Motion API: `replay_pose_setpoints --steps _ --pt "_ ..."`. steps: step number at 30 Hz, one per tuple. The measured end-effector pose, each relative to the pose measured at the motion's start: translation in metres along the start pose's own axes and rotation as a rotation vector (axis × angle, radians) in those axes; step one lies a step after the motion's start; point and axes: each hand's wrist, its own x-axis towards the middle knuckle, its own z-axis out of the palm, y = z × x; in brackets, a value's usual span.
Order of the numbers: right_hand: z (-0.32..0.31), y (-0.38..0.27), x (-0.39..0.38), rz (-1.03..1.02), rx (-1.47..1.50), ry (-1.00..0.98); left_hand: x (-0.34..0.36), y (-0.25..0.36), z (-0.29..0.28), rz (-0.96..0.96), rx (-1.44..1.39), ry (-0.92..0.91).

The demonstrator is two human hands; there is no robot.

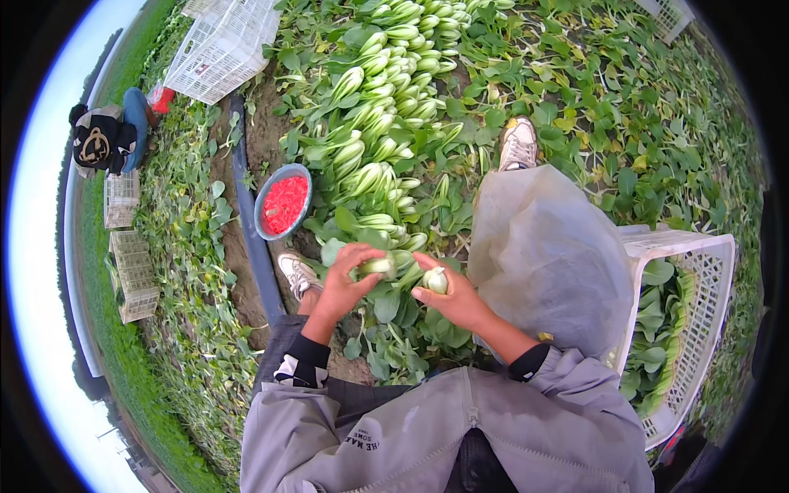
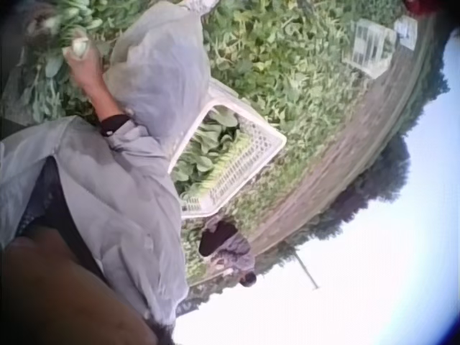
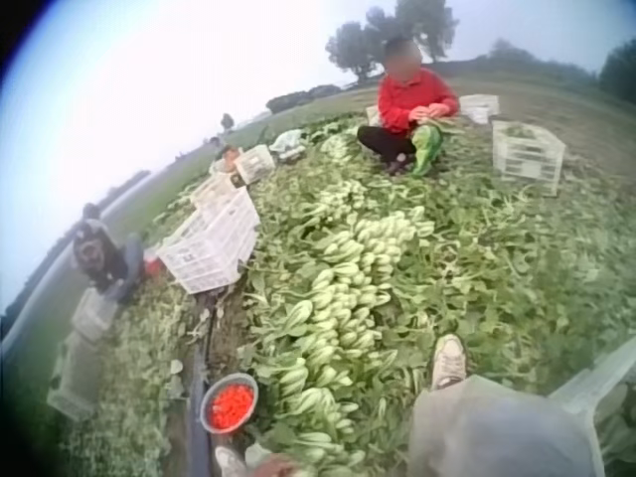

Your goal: The person gathers small green vegetables from a pile on the ground, aligns them into a bundle, and secures the bundle with a red rubber band. The person then places the finished bundle into a white plastic crate. The process is repeated continuously.

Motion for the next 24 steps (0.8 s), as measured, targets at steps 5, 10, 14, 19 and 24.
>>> replay_pose_setpoints --steps 5,10,14,19,24 --pt "-0.012 -0.013 -0.013 0.036 0.040 -0.034 -0.018 0.022 0.065 -0.160 -0.674 0.072" --pt "-0.014 0.001 -0.019 -0.010 0.052 -0.040 -0.030 0.028 0.074 -0.299 -0.762 0.127" --pt "-0.008 -0.001 -0.025 0.112 -0.119 -0.073 -0.056 -0.009 0.085 -0.540 -0.863 0.268" --pt "-0.004 0.018 -0.027 0.120 -0.091 0.050 -0.098 -0.064 0.077 -0.217 0.681 0.005" --pt "-0.003 0.026 -0.028 0.107 -0.001 0.081 -0.074 0.005 0.098 -0.342 -0.774 -0.039"
